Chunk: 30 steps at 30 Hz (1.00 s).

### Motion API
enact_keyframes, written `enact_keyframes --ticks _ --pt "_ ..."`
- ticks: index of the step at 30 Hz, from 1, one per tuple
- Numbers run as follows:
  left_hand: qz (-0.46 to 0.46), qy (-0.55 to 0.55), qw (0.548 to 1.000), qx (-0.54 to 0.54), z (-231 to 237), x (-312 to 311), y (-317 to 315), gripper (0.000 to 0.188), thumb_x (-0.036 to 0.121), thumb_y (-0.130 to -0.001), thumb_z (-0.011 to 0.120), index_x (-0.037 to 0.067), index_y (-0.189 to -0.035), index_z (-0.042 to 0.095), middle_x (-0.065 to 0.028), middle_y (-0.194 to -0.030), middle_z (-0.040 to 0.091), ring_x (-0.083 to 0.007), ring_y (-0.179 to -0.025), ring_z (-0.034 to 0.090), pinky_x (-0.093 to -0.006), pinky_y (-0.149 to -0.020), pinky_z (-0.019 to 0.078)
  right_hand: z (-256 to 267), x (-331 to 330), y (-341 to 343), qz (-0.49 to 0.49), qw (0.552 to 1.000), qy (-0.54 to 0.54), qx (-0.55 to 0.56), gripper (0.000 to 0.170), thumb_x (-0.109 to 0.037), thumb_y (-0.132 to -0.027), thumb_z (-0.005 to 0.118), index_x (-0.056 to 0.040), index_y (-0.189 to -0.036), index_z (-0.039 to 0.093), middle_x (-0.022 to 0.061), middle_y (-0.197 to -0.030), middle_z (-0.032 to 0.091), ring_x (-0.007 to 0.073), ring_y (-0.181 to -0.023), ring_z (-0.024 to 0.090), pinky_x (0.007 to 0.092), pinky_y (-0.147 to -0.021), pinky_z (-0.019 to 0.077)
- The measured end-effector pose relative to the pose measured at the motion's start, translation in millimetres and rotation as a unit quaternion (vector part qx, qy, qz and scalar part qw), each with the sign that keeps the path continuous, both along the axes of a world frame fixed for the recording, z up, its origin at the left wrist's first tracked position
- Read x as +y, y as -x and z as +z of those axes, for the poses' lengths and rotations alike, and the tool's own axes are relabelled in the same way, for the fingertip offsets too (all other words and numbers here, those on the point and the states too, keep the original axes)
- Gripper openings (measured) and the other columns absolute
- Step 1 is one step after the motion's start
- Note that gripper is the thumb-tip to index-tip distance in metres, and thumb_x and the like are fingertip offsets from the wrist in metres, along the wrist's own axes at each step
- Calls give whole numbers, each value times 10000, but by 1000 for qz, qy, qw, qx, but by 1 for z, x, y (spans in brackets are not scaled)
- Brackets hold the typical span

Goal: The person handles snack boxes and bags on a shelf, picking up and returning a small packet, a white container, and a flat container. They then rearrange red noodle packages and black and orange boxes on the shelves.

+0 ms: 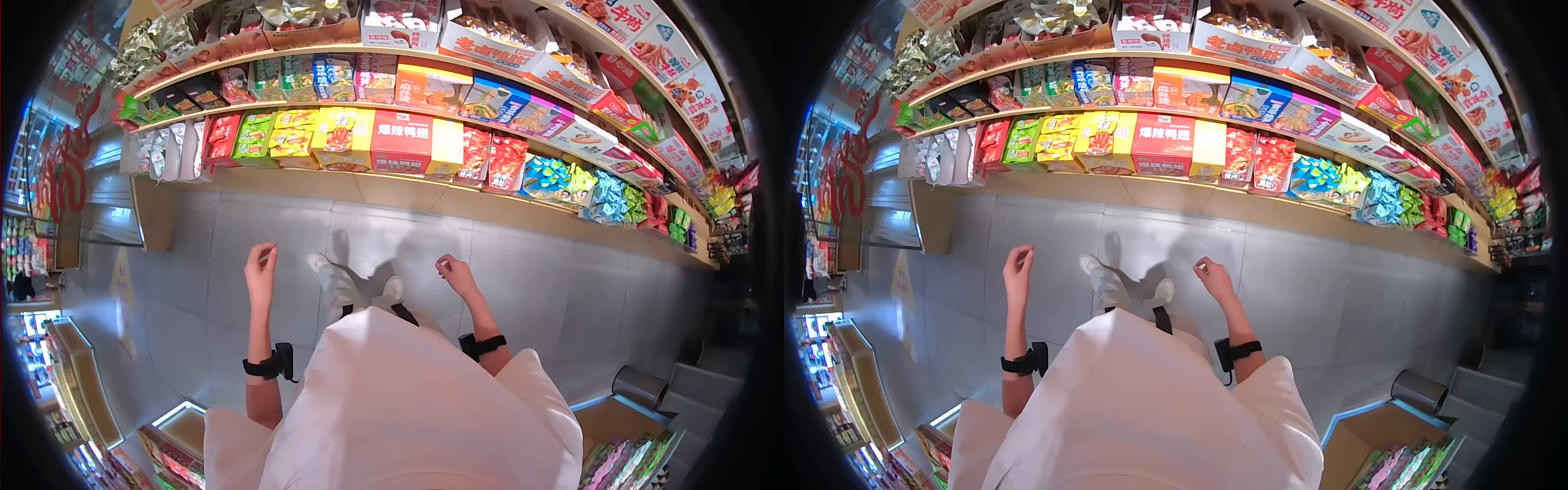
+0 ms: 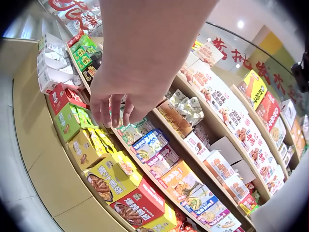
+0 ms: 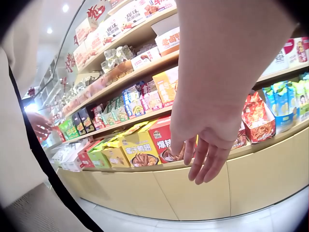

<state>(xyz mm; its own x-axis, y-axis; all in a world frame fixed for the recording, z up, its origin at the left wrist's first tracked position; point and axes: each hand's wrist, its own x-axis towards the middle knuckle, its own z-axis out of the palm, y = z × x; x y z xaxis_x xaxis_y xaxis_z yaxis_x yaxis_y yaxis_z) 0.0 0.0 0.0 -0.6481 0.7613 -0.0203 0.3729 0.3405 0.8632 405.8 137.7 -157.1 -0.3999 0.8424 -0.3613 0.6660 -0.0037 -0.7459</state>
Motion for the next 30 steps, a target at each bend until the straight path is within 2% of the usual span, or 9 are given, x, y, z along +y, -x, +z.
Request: enact_keyframes --ticks 5,8,14,17,21,24,27,29,30 --pt "-14 6 1000 0 5 7 -20 151 107 -880 549 -2 -969 604 -86 -919 620 -171 -867 597 -288 -773 485 2 -9 -21 -26 1000 5 -3 220 -228 -856 585 -26 -945 595 110 -697 643 179 -618 630 292 -595 502" --pt "-33 11 999 -4 1 16 -27 160 133 -887 561 7 -973 610 -59 -911 620 -128 -853 575 -263 -771 466 1 -14 -36 -43 999 12 -9 221 -233 -857 583 -30 -944 596 112 -695 641 179 -618 630 290 -588 496" --pt "-141 18 989 30 2 56 -60 142 88 -857 577 -6 -957 610 -94 -937 631 -169 -870 608 -290 -753 496 -6 -31 -66 -55 998 -2 -24 224 -237 -857 583 -28 -937 589 107 -693 639 176 -612 623 289 -587 488" --pt "-188 7 981 43 4 80 -78 129 79 -851 578 -7 -942 608 -97 -934 629 -185 -866 615 -298 -750 503 -10 -34 -78 -102 995 8 -2 227 -280 -842 595 -71 -927 611 116 -668 634 260 -638 624 360 -600 479" --pt "-227 20 973 28 0 115 -97 128 90 -840 591 3 -932 611 -80 -926 631 -188 -850 621 -301 -739 502 -27 -42 -88 -142 989 26 1 225 -278 -842 596 -69 -924 611 106 -664 631 256 -632 620 357 -597 477" --pt "-252 43 967 -4 -18 150 -106 136 112 -830 611 11 -922 613 -72 -914 627 -181 -829 622 -309 -731 496 -25 -42 -96 -164 986 32 10 220 -270 -843 595 -65 -922 611 102 -656 626 244 -617 614 343 -589 475" --pt "-284 48 957 35 -55 192 -111 128 114 -796 636 13 -867 604 -80 -866 620 -209 -797 629 -334 -717 494 -22 -41 -114 -191 980 33 33 207 -251 -842 597 -58 -916 607 105 -644 620 227 -593 610 325 -571 471" --pt "-314 54 940 122 -84 225 -114 150 107 -772 637 11 -870 577 -104 -877 600 -244 -813 621 -363 -716 495 -19 -38 -131 -221 973 43 52 195 -238 -840 600 -55 -909 605 107 -639 617 215 -580 609 314 -562 470" --pt "-327 60 929 163 -92 237 -117 163 104 -760 638 11 -872 564 -116 -882 590 -262 -821 617 -377 -715 496 -16 -35 -140 -200 979 36 28 177 -194 -861 579 -29 -926 590 83 -658 624 139 -569 600 261 -511 467"
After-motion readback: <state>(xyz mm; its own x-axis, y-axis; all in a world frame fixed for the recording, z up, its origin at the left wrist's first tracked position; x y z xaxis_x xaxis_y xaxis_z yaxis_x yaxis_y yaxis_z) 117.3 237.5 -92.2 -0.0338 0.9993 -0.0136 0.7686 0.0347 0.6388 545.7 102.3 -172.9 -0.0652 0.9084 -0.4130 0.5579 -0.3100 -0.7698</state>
